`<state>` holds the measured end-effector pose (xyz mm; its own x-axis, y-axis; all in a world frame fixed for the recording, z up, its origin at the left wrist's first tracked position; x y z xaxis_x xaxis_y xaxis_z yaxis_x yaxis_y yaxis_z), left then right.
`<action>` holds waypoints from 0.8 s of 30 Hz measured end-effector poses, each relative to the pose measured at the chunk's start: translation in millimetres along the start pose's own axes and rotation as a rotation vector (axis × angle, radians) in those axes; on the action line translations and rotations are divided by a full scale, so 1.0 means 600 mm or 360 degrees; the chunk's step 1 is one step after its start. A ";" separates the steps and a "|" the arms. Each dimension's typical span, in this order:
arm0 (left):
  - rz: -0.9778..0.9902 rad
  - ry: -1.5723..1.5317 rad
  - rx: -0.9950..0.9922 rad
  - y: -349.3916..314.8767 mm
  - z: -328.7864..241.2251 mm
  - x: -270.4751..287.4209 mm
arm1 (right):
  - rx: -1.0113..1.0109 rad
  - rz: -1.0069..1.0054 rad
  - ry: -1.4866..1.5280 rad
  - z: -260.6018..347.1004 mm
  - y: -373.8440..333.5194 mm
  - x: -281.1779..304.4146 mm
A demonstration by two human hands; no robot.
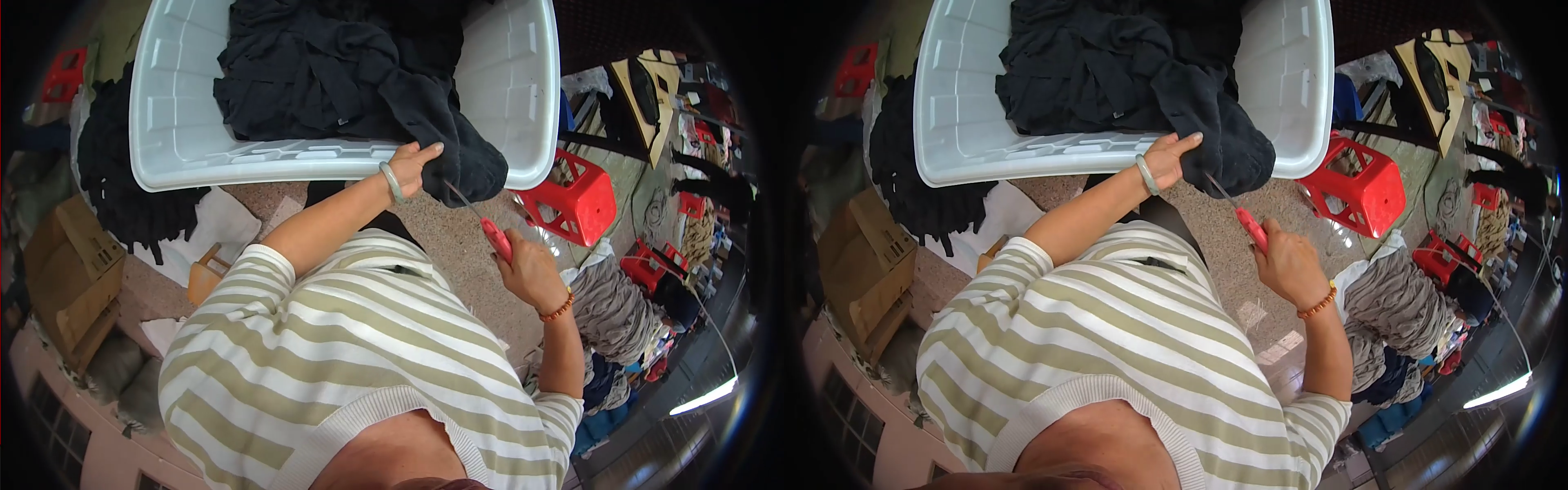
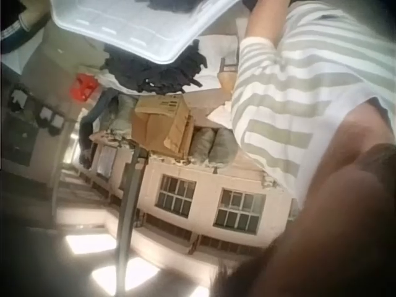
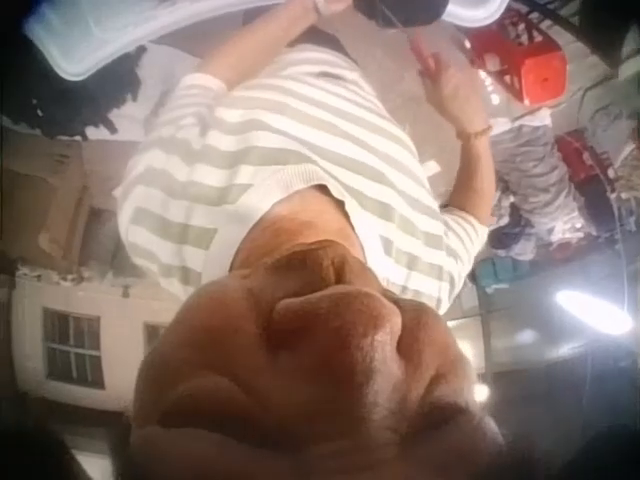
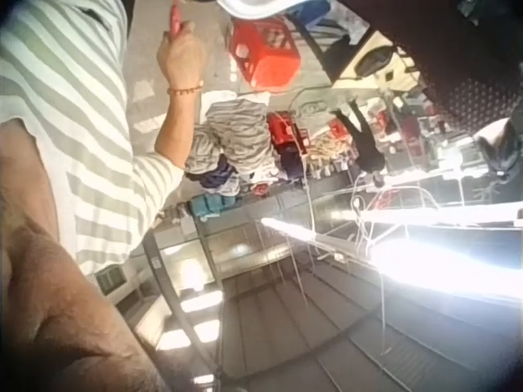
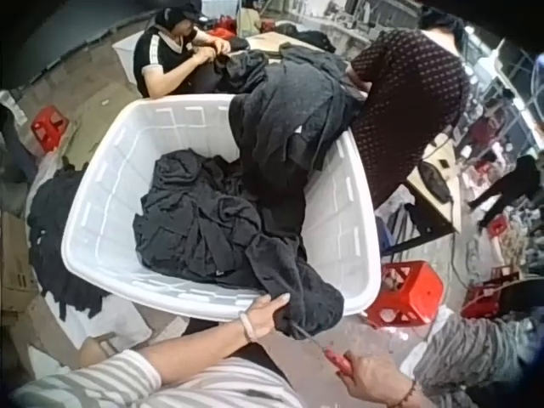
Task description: Trimming loose threads from black garments using a pneumatic tool in a sewing factory.
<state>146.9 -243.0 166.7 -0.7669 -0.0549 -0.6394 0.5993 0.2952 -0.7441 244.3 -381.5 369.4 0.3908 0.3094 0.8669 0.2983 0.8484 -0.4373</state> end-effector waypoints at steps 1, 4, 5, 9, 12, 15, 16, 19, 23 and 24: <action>0.0002 0.0011 0.0003 0.001 0.000 0.004 | -0.0071 0.0043 0.0036 -0.008 -0.014 -0.005; 0.0103 -0.0021 0.0089 -0.001 0.003 0.004 | -0.0102 -0.0012 0.0061 -0.009 -0.040 -0.003; 0.0115 -0.0001 0.0109 -0.007 0.005 -0.001 | -0.0130 -0.0023 0.0069 -0.008 -0.042 -0.004; 0.0334 0.0041 -0.0068 -0.039 0.030 -0.009 | -0.0181 -0.0127 0.0188 -0.002 -0.047 -0.006; 0.0038 0.0141 -0.0304 -0.048 0.038 0.005 | -0.0202 -0.0172 0.0234 -0.013 -0.066 -0.010; -0.0013 0.0269 0.0138 -0.076 0.060 0.002 | -0.0277 -0.0201 0.0239 -0.025 -0.088 -0.007; 0.0004 0.0247 0.0357 -0.082 0.073 0.002 | -0.0321 -0.0216 0.0235 -0.029 -0.095 -0.006; 0.0258 0.0338 0.0421 -0.095 0.071 -0.028 | -0.0334 -0.0246 0.0204 -0.030 -0.112 -0.012; 0.0469 0.0583 0.0121 -0.073 0.003 -0.073 | -0.0272 -0.0264 0.0151 -0.026 -0.131 0.000; 0.0539 0.0537 0.0024 -0.067 -0.024 -0.083 | -0.0295 -0.0276 0.0142 -0.030 -0.133 0.002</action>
<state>157.8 -238.6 231.3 -0.5580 0.3553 -0.7499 0.8298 0.2288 -0.5090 236.7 -456.8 401.2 0.3927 0.1199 0.9118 0.5190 0.7896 -0.3273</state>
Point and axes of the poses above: each hand's wrist, its own y-axis towards the middle knuckle, its own x-axis out of the back of the hand, z = x × y, the point moved 5 cm from there along y, towards the middle knuckle, and after that the axes turned 15 degrees about -z, right-handed, at the moved point
